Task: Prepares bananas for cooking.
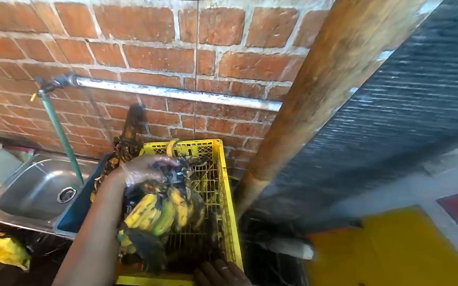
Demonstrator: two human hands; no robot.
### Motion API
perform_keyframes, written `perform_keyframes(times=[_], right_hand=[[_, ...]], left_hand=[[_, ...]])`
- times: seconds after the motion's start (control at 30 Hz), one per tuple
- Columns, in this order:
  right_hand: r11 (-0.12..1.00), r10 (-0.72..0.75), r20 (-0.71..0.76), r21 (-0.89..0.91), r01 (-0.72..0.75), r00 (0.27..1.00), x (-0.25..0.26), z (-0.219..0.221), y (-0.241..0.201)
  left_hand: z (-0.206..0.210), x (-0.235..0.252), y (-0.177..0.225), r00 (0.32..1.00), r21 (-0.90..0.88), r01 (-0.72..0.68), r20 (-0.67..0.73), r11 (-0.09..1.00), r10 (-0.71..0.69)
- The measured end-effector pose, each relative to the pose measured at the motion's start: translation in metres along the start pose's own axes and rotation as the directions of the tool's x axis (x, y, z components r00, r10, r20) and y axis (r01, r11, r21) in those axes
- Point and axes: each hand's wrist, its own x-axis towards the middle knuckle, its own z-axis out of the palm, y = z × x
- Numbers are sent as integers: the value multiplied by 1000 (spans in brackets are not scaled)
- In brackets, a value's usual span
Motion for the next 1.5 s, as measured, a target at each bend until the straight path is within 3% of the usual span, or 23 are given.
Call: perform_keyframes(times=[0.2,0.33,0.4,0.5,0.63,0.87,1.1,1.37,1.5], right_hand=[[996,57,21,71,-58,998,2,-4,-3],[964,160,191,182,-195,969,30,-22,-4],[930,102,430,280,-240,897,57,-37,13],[966,-68,721,220,-136,689,100,-38,41],[989,-111,807,148,-18,579,114,-13,43],[967,-104,909,187,-174,403,133,-6,46],[977,20,870,88,-194,493,112,9,21],[946,165,888,-18,-325,430,113,4,8],[945,180,897,-44,-324,403,115,5,3]], left_hand=[[-8,5,-26,995,-149,-45,77,988,57],[-3,4,-28,993,-178,-75,76,981,89],[0,5,-29,991,-171,-84,93,982,101],[0,4,-25,992,-166,-71,93,984,87],[1,6,-28,987,-189,-97,106,977,118],[6,5,-20,992,-204,-70,89,976,90],[8,5,-19,991,-215,-84,86,973,105],[11,3,-14,993,-201,-67,82,977,85],[11,4,-17,993,-193,-74,81,978,91]])
